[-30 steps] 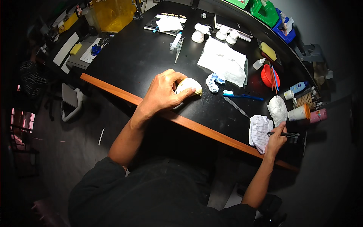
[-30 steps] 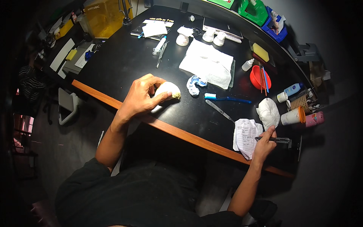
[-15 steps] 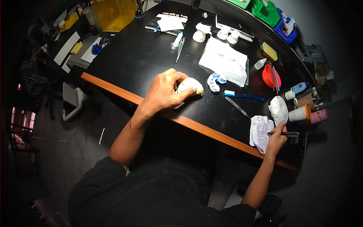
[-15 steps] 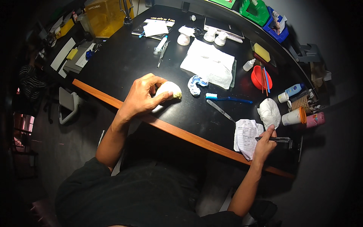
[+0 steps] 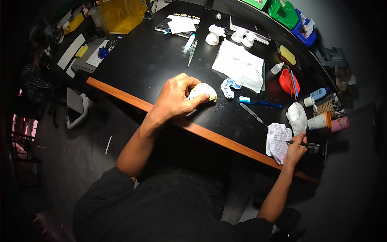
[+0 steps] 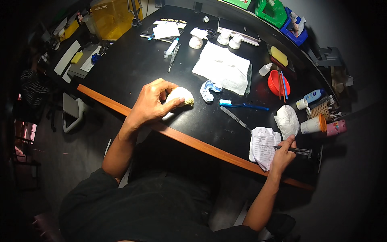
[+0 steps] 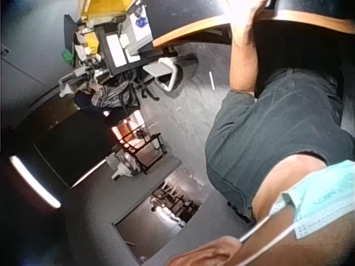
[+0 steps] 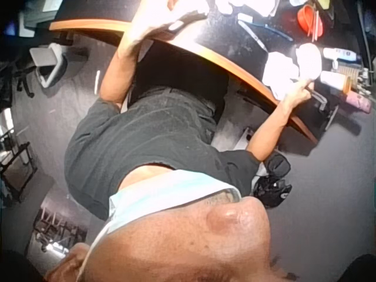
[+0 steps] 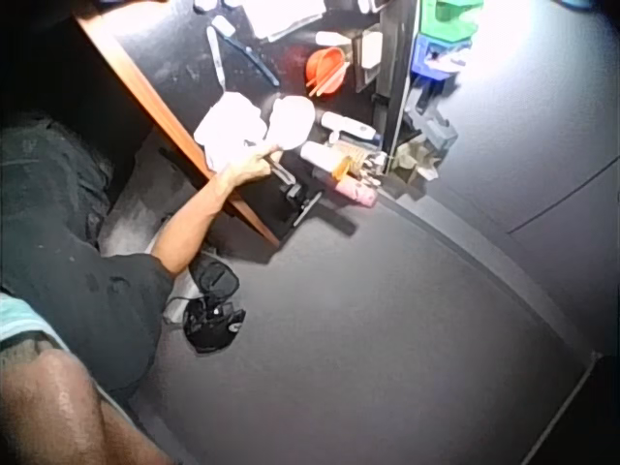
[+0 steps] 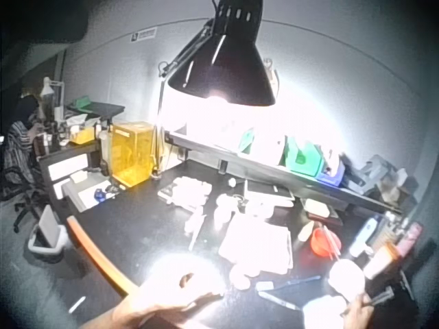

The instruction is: The person holds a dental prosthesis and uses a pen-like tool to scrape and adjust its surface. They then wipe the work area with a paper towel and use a metal caliper to measure and adjust the prosthesis, repeatedly opening and closing the caliper while holding the object.

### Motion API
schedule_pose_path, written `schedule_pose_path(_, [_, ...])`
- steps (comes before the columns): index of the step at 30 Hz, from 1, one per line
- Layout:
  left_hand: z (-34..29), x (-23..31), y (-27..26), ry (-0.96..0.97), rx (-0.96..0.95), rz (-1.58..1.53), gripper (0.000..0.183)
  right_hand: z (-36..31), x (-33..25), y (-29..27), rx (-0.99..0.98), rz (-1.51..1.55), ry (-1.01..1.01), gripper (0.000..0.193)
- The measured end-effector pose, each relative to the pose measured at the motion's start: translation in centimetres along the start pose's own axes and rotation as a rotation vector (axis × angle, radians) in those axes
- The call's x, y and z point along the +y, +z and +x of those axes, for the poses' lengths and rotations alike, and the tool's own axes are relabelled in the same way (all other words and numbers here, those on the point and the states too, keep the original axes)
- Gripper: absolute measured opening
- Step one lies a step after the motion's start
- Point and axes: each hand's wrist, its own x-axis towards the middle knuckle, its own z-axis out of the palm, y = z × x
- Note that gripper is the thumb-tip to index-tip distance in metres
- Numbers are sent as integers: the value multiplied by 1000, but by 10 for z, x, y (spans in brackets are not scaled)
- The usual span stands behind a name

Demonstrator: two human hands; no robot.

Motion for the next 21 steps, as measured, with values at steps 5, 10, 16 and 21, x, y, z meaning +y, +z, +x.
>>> schedule_pose_path(5, [-1, -3, -2, 9, -1, 6, 45, -2, -5, 1, -5, 84, 89, 55])
schedule_pose_path(10, [0, -2, -1, 5, -12, 8, 45, -3, -5, 0, -19, 110, 88, 55])
schedule_pose_path(16, [0, -2, -1, 1, -16, -3, 45, -4, -7, 0, -36, 156, 122, 55])
schedule_pose_path(21, [0, -3, 0, 17, -4, -10, 45, -5, -10, 1, -18, 152, 118, 55])
